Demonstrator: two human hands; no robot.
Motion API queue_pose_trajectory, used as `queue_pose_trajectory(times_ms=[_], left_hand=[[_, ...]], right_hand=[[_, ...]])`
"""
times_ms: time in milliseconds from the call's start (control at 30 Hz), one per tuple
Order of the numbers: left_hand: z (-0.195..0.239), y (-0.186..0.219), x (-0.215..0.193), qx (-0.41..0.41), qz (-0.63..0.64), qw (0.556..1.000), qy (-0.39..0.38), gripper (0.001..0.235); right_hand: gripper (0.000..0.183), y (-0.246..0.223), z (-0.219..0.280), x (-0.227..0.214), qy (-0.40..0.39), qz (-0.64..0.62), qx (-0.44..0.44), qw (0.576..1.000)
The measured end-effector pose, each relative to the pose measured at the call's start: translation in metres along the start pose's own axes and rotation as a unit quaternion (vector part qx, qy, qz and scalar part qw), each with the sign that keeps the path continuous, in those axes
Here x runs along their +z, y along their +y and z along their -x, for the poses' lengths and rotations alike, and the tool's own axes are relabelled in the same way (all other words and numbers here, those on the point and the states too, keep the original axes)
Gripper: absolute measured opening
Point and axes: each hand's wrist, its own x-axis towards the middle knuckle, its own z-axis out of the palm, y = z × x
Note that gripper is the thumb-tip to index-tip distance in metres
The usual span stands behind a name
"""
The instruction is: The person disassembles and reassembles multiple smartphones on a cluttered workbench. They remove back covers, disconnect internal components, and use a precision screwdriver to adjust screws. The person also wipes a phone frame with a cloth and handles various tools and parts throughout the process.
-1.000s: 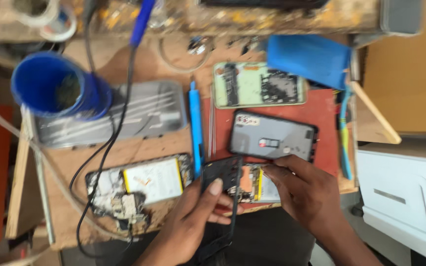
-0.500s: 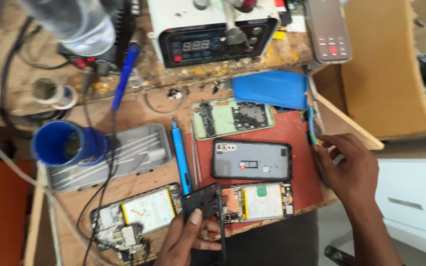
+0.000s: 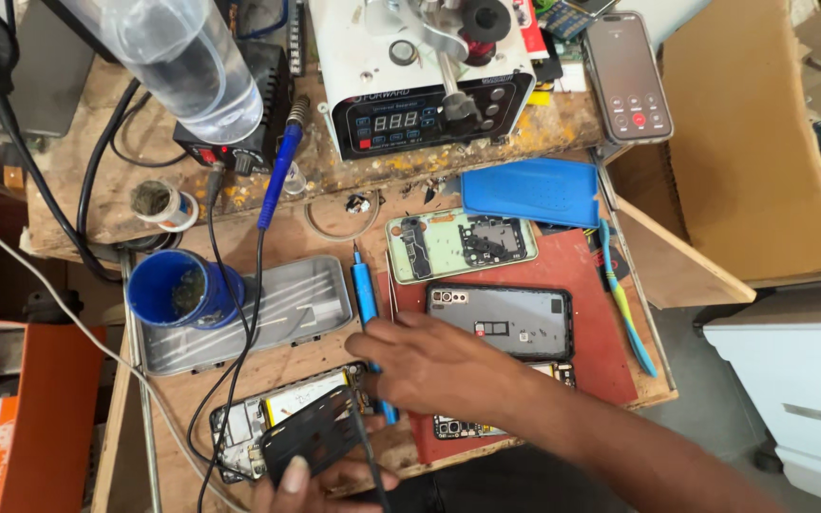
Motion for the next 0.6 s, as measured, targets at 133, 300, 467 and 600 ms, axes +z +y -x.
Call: queue_pose_trajectory(times_ms=[133, 300, 467, 600], left_hand=[[0.0, -0.005, -0.021, -0.006, 0.042, 0.999, -0.009, 0.094], [-0.002, -0.011, -0.013, 0.032, 0.032, 0.999, -0.012, 0.088], [0.009, -0.013, -0.006, 0.019, 0.049, 0.999, -0.005, 0.086], [0.004, -0.009, -0.01, 0.021, 0.041, 0.999, -0.025, 0.084]], right_hand=[[0.009, 0.001, -0.005, 0.002, -0.007, 0.087, -0.059, 0.994], [0.009, 0.018, -0.011, 0.022, -0.018, 0.113, -0.161, 0.98], [0.028, 0.04, -0.018, 0.025, 0.087, 0.116, -0.31, 0.94], [0.019, 0.045, -0.014, 0.006, 0.13, 0.132, -0.3, 0.936]])
